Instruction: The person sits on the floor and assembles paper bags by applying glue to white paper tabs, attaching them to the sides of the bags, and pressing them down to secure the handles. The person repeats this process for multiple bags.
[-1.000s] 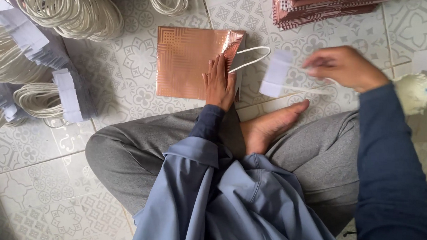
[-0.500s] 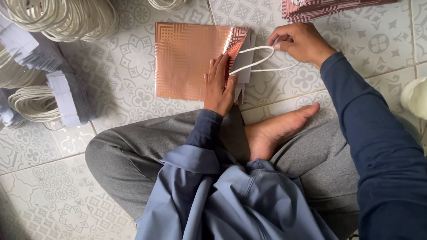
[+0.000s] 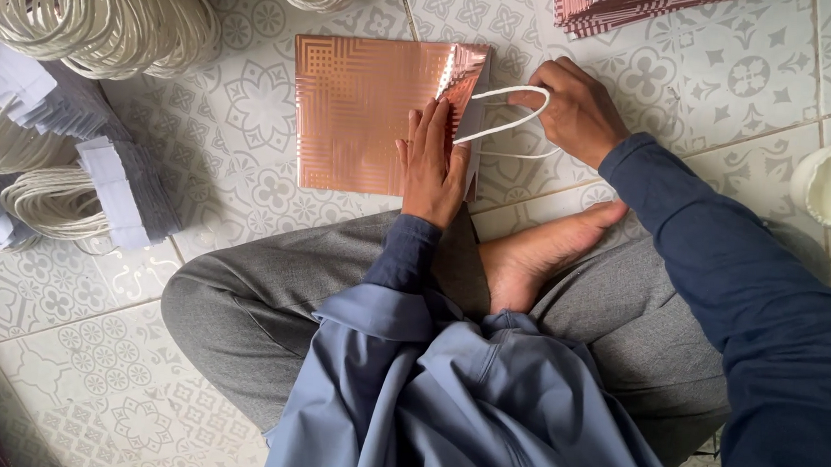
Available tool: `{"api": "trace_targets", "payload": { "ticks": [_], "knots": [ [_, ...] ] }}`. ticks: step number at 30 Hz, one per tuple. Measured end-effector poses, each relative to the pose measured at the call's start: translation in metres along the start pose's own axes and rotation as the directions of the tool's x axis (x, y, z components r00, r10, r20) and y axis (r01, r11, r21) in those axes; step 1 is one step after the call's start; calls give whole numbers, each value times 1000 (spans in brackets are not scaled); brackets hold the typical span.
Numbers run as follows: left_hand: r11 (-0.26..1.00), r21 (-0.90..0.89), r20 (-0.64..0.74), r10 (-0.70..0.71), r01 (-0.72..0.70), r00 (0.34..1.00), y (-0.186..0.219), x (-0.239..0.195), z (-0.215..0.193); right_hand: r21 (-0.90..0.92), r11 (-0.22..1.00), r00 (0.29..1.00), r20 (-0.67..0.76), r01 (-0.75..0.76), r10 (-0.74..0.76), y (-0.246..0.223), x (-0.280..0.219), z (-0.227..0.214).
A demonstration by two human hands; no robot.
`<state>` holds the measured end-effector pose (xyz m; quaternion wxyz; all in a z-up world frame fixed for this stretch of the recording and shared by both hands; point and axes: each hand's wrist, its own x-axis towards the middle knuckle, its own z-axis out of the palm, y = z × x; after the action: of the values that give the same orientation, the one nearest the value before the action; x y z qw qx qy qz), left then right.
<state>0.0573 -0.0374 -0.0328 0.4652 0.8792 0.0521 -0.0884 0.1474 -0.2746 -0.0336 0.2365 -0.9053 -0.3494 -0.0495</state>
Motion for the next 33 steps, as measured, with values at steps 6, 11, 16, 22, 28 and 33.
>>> {"api": "trace_targets", "payload": {
  "ticks": [6, 11, 16, 22, 28, 33],
  "knots": [
    [1000, -23, -17, 9, -10, 1000, 1, -1, 5, 8, 995, 994, -56, 95, -95, -4, 1, -1],
    [999, 52, -29, 12, -11, 1000, 2, -3, 7, 82, 990, 990, -88, 118, -110, -4, 2, -3],
    [993, 117, -44, 37, -31, 998, -1, -3, 13, 328, 940, 995, -11, -94, 103, -7, 4, -5],
    [984, 175, -63, 48, -36, 997, -4, -3, 17, 378, 906, 980, 19, -190, 197, -6, 3, -2],
    [982, 187, -56, 48, -36, 997, -2, -5, 16, 295, 949, 993, -3, -111, 118, -3, 1, 0],
    [975, 220, -63, 56, -41, 996, -2, -5, 18, 349, 922, 985, 11, -168, 175, -5, 2, -2]
  ]
}}
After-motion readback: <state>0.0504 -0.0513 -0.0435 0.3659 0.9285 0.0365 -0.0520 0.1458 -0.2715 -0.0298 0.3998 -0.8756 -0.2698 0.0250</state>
